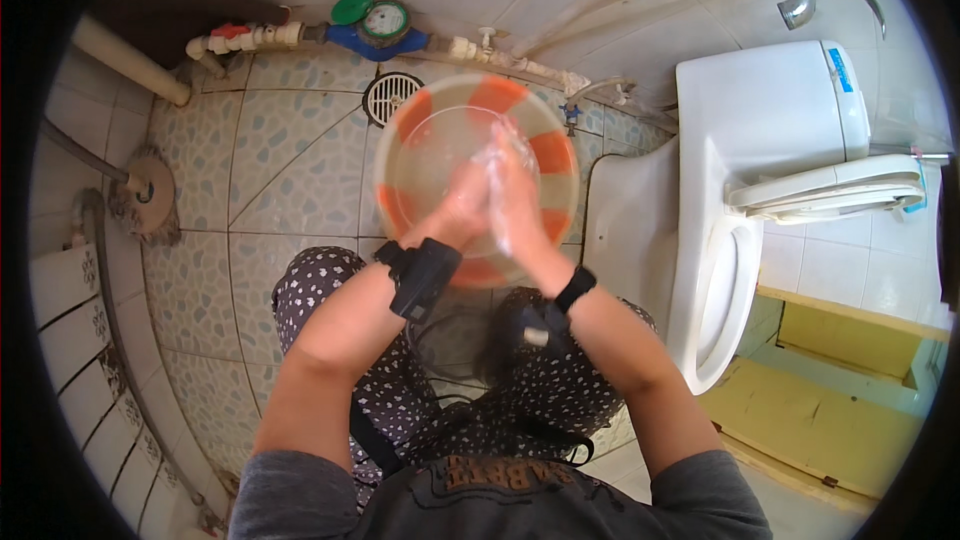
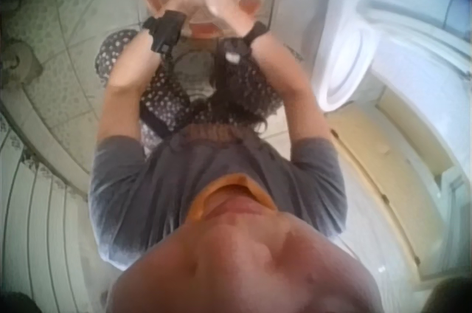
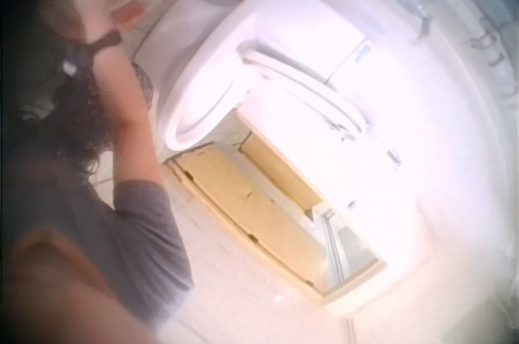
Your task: The recorder fills a basin with water and uses liquid detergent to wash a small blue cloth.
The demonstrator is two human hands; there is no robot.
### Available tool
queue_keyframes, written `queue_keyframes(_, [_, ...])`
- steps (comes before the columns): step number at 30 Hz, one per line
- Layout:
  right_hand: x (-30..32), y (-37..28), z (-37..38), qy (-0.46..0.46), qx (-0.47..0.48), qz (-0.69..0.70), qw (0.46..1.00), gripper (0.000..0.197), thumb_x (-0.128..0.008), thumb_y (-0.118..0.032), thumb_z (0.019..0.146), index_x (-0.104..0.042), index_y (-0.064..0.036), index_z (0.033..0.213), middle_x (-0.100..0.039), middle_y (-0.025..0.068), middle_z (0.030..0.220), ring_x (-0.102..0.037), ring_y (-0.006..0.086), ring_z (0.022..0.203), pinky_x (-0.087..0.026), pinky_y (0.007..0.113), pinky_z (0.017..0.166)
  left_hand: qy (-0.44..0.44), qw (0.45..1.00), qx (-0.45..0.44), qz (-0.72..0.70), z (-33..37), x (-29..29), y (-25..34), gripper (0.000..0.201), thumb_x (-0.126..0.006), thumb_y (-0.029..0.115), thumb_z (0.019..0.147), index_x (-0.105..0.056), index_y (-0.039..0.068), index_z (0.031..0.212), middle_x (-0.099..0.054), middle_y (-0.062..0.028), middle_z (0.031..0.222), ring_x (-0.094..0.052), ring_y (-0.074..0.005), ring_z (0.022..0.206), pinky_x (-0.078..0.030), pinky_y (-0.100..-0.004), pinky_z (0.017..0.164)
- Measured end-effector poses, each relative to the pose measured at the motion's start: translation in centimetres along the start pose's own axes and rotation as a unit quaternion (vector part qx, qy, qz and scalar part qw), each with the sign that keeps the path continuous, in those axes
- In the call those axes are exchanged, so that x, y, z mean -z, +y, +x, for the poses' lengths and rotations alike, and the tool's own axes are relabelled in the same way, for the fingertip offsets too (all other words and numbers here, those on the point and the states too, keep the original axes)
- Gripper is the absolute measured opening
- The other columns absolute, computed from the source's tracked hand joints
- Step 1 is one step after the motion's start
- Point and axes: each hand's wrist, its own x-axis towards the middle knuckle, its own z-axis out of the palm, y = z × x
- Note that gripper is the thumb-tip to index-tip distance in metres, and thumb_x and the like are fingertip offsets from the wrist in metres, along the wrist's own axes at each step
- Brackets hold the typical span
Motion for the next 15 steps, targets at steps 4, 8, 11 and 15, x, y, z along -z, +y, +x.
queue_keyframes(4, [2.3,3.7,2.5,0.002,-0.092,0.083,0.992,0.038,-0.033,-0.013,0.089,-0.04,-0.0053,0.126,-0.031,0.0172,0.135,-0.026,0.0312,0.126,-0.021,0.039,0.103,-0.028,0.997,0.037,-0.056,0.4,-1.4,-2.5,0.038,-0.04,0.027,0.092,-0.038,0.01,0.126,-0.05,-0.0017,0.117,-0.048,-0.0152,0.105,-0.041,-0.033,0.09])
queue_keyframes(8, [0.6,0.5,1.0,0.012,-0.02,0.076,0.997,0.04,-0.034,-0.019,0.09,-0.039,-0.003,0.126,-0.031,0.016,0.135,-0.032,0.0283,0.123,-0.027,0.036,0.099,-0.137,0.985,0.046,-0.09,1.9,2.3,0.0,0.04,-0.04,0.032,0.092,-0.037,0.012,0.126,-0.049,-0.0002,0.116,-0.048,-0.0133,0.103,-0.039,-0.0302,0.089])
queue_keyframes(11, [0.6,0.7,0.2,-0.003,-0.004,0.048,0.999,0.045,-0.033,-0.03,0.092,-0.037,0.0006,0.126,-0.031,0.0159,0.135,-0.042,0.0249,0.115,-0.034,0.034,0.093,0.011,0.999,-0.034,-0.038,0.9,-1.1,-0.3,0.036,-0.04,0.03,0.092,-0.042,0.01,0.122,-0.05,-0.0005,0.115,-0.049,-0.0131,0.101,-0.04,-0.0274,0.087])
queue_keyframes(15, [2.4,4.3,2.7,0.024,-0.07,0.024,0.997,0.04,-0.036,-0.011,0.085,-0.039,0.0017,0.123,-0.039,0.0195,0.128,-0.031,0.0331,0.122,-0.024,0.04,0.101,-0.008,0.997,0.005,-0.078,0.3,-1.5,-2.5,0.031,-0.038,0.018,0.092,-0.044,0.007,0.12,-0.048,-0.0037,0.117,-0.046,-0.0128,0.107,-0.04,-0.0277,0.088])
